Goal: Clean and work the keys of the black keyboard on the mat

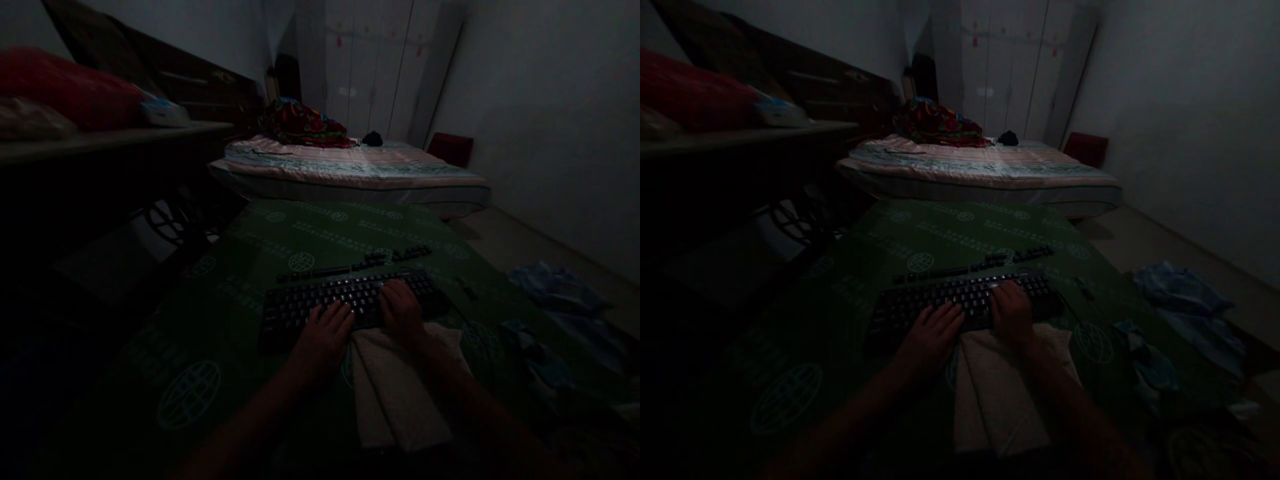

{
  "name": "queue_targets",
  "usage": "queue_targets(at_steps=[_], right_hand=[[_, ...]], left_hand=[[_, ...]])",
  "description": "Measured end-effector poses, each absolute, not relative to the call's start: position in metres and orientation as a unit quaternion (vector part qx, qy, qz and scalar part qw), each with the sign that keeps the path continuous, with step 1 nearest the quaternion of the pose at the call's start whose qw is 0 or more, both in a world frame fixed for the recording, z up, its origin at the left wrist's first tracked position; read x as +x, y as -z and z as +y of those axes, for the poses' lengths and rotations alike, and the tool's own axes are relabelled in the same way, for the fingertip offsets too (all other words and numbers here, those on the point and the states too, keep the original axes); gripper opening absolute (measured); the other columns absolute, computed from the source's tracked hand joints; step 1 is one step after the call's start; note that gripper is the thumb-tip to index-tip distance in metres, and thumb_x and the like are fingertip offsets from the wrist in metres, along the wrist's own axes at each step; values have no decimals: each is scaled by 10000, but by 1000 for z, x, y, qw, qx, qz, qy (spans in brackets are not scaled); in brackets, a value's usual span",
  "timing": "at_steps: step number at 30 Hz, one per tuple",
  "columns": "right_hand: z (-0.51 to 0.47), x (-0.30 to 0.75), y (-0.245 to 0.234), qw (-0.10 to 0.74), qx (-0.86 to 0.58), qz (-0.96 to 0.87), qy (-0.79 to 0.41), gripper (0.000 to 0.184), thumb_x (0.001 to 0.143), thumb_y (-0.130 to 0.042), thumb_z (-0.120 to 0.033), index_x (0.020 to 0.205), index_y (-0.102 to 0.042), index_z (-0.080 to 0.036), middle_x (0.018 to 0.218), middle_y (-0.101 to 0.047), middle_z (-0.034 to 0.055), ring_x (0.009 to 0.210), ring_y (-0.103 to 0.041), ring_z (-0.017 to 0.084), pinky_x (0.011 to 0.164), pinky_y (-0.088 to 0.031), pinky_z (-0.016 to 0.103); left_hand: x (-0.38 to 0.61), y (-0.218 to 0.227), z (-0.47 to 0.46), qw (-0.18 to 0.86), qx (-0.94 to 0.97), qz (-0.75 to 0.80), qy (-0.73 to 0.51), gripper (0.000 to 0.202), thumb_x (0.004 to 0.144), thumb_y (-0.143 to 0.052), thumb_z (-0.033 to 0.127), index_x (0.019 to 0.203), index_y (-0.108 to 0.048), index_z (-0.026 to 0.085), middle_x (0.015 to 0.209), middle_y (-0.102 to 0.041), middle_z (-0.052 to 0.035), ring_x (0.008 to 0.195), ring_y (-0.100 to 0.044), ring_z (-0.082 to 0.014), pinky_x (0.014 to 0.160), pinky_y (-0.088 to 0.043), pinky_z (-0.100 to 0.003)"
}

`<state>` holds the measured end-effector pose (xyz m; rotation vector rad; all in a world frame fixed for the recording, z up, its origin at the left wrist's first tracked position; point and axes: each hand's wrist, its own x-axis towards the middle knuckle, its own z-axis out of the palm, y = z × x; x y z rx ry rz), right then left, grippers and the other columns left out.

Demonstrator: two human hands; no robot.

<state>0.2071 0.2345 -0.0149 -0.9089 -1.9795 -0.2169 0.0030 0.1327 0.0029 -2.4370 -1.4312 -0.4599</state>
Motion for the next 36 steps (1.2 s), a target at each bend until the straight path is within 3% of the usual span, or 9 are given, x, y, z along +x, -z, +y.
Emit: queue_targets(at_steps=[20,27,36], right_hand=[[233,207,15,460,-372,-803,69,206,890,-461,-194,968,-649,-162,952,-663,116,990,-582,239,911,-483,439],[233,207,16,472,-370,-797,77,193,887,-474,-198,958,-650,-162,935,-668,117,964,-596,241,889,-499,446],[231,207,15,471,-380,-794,63,192,881,-479,-187,988,-638,-184,967,-673,99,982,-605,235,901,-511,457]], left_hand=[[13,-17,135,122,-838,-516,123,343,906,-456,187,1232,-561,167,1291,-567,-118,1211,-484,-272,1000,-349,-470],[20,-14,143,110,-836,-521,131,404,872,-523,229,1269,-530,156,1340,-513,-159,1250,-449,-301,1014,-333,-496],[13,-8,142,74,-850,-494,169,413,871,-515,254,1274,-532,167,1369,-503,-126,1289,-407,-281,1065,-254,-519]])
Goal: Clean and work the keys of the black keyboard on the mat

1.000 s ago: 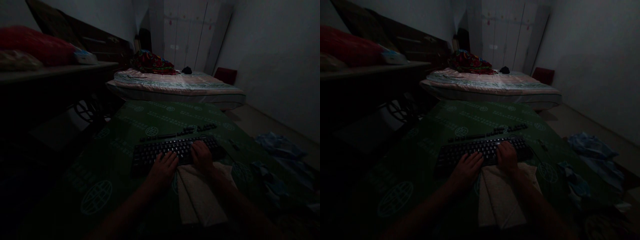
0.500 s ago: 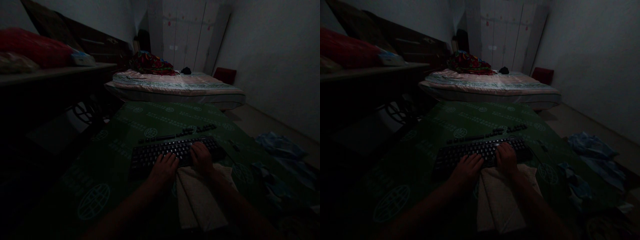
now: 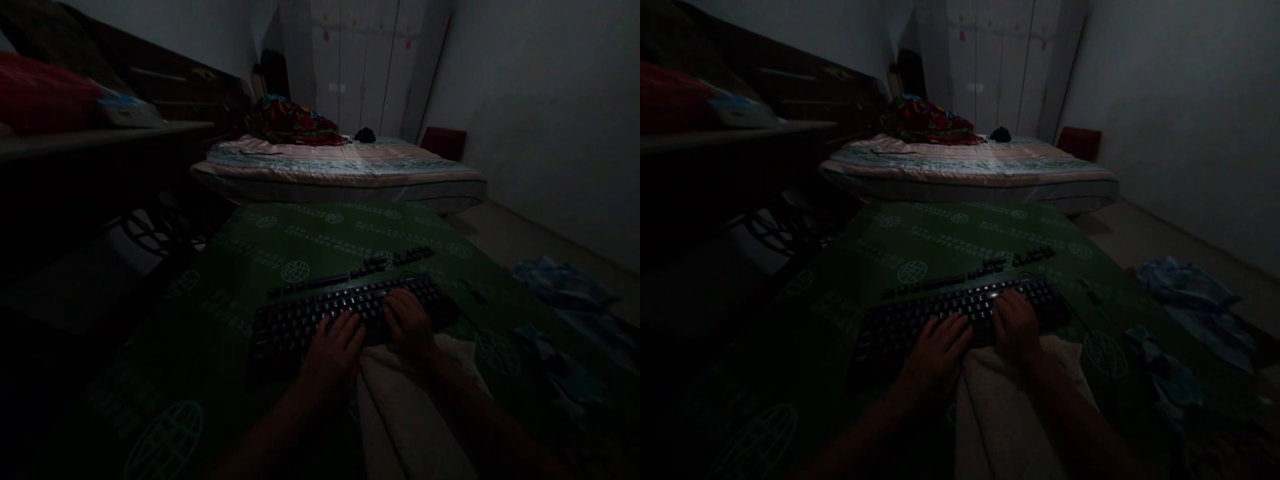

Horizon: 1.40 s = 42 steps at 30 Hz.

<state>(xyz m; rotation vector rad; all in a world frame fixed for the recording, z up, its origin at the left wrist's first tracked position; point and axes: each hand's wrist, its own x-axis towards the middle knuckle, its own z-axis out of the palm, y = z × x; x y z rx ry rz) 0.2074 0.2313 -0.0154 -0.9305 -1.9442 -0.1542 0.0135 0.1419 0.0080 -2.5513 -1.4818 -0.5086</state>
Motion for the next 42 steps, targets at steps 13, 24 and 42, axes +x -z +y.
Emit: queue_targets(at_steps=[13,24,42], right_hand=[[229,207,12,469,-393,-789,54,198,892,-483,-209,999,-649,-191,982,-685,100,1014,-608,242,905,-515,472],[229,208,14,473,-393,-787,46,199,886,-495,-204,995,-661,-192,985,-686,104,1005,-617,237,901,-524,465],[228,209,10,480,-392,-782,69,177,884,-512,-194,981,-659,-174,977,-691,115,990,-626,244,878,-537,448]], left_hand=[[13,3,144,104,-848,-489,175,392,910,-467,274,1288,-521,185,1344,-528,-115,1278,-415,-270,1070,-226,-503],[14,2,145,108,-847,-490,177,367,906,-462,267,1250,-559,185,1312,-552,-121,1255,-440,-271,1061,-248,-495],[10,4,146,106,-851,-480,184,362,916,-442,254,1252,-552,175,1332,-539,-124,1250,-450,-282,1047,-256,-511]])
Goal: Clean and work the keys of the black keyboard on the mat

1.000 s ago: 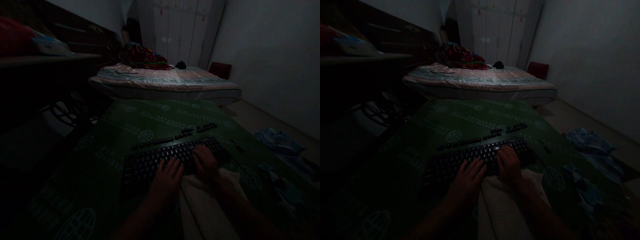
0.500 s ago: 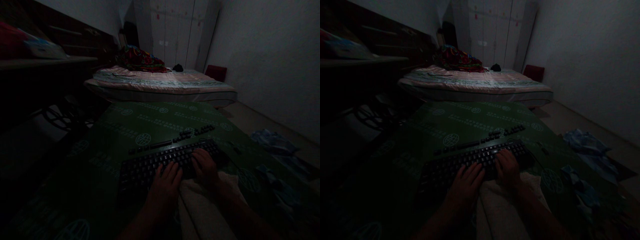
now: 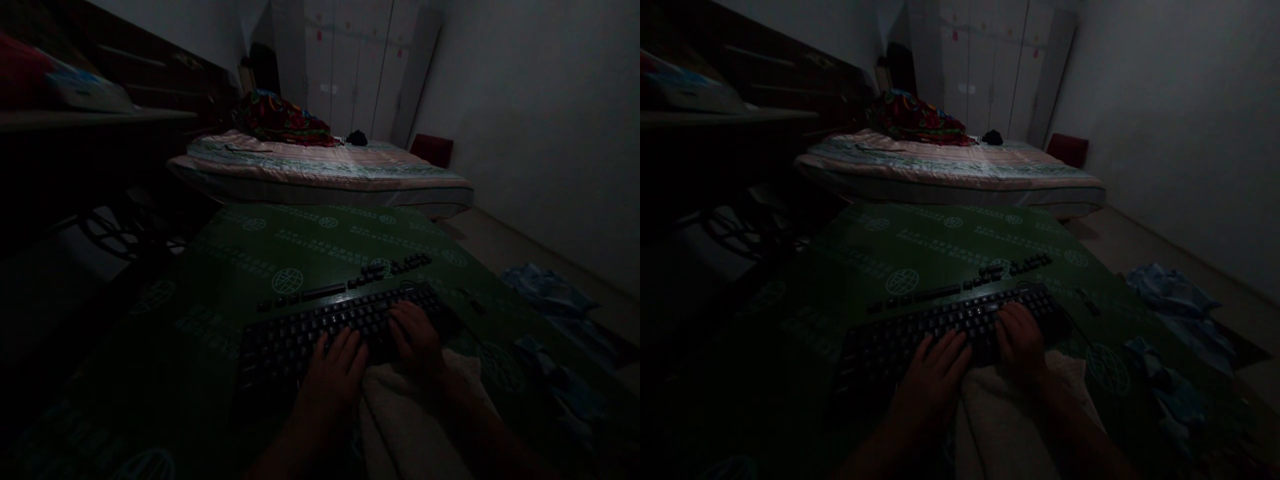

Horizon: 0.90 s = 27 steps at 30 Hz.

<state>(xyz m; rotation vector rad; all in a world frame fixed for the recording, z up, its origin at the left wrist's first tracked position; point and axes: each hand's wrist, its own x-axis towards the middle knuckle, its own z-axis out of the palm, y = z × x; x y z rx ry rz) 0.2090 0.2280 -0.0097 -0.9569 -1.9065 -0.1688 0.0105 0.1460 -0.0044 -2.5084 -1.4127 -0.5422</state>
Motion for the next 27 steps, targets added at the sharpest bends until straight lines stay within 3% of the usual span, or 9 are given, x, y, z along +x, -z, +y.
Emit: queue_targets(at_steps=[7,18,27], right_hand=[[230,219,10,515,-412,-751,25,204,886,-515,-216,1020,-667,-194,986,-703,95,965,-646,224,865,-545,417],[224,219,2,554,-524,-617,-193,262,846,-539,-353,942,-705,-174,988,-713,98,939,-656,233,883,-520,418],[224,218,-7,538,-506,-643,-202,235,818,-556,-353,885,-719,-197,947,-728,72,899,-669,220,840,-534,380]], left_hand=[[10,6,145,111,-845,-483,201,360,918,-459,279,1249,-554,176,1335,-537,-115,1258,-437,-275,1061,-228,-504],[12,3,144,70,-839,-499,205,366,910,-482,348,1232,-570,198,1348,-530,-96,1252,-447,-262,1068,-240,-501],[12,-4,145,49,-843,-497,202,364,873,-499,312,1202,-588,184,1320,-555,-102,1236,-468,-270,1047,-275,-516]])
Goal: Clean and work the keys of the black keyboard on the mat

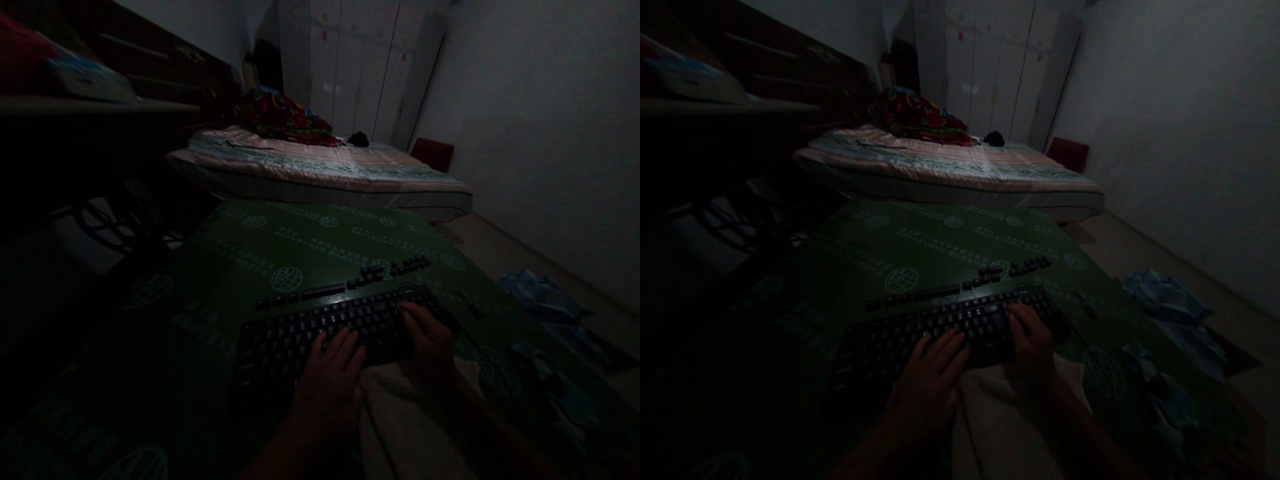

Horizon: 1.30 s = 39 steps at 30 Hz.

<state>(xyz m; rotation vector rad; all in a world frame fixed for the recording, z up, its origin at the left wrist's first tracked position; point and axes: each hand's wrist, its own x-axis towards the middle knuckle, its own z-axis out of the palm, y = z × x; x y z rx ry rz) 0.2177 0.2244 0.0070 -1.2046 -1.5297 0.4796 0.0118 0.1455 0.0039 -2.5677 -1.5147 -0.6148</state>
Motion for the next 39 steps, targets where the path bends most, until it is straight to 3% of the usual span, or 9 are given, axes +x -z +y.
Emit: queue_targets(at_steps=[12,14,18,20,30,39], right_hand=[[267,210,-25,445,-427,-780,-107,182,856,-516,-277,876,-690,-224,932,-708,66,918,-641,209,851,-504,378],[284,207,-29,402,-425,-808,-64,181,853,-515,-240,878,-693,-216,949,-702,74,931,-630,208,855,-494,368],[317,196,-39,197,-459,-866,23,206,869,-502,-188,934,-698,-198,1021,-678,77,982,-590,191,880,-450,308],[331,189,-43,139,-464,-874,39,207,877,-502,-195,935,-700,-199,1012,-674,74,980,-577,188,872,-429,287],[376,167,-53,-30,-454,-888,62,249,864,-466,-196,856,-714,-175,954,-673,113,931,-583,208,734,-411,253],[385,160,-58,-99,-448,-887,52,244,834,-506,-220,936,-726,-195,981,-697,118,930,-622,221,734,-449,262]], left_hand=[[14,-13,142,64,-842,-487,223,429,895,-492,453,1198,-577,161,1296,-570,-122,1203,-501,-277,1019,-323,-505],[14,-10,143,68,-841,-487,226,433,893,-493,454,1203,-572,161,1297,-567,-121,1205,-496,-278,1023,-314,-507],[14,-6,143,77,-839,-488,228,419,895,-488,443,1199,-578,168,1290,-572,-116,1204,-492,-275,1031,-300,-500],[14,-5,143,78,-839,-490,224,412,900,-484,436,1205,-574,175,1301,-565,-111,1217,-483,-271,1036,-291,-495],[13,-13,138,64,-844,-492,203,408,917,-469,422,1231,-554,175,1332,-540,-112,1236,-473,-263,1034,-312,-481],[14,-15,138,55,-843,-496,200,408,936,-432,434,1219,-558,168,1323,-552,-108,1232,-483,-276,1011,-339,-507]])
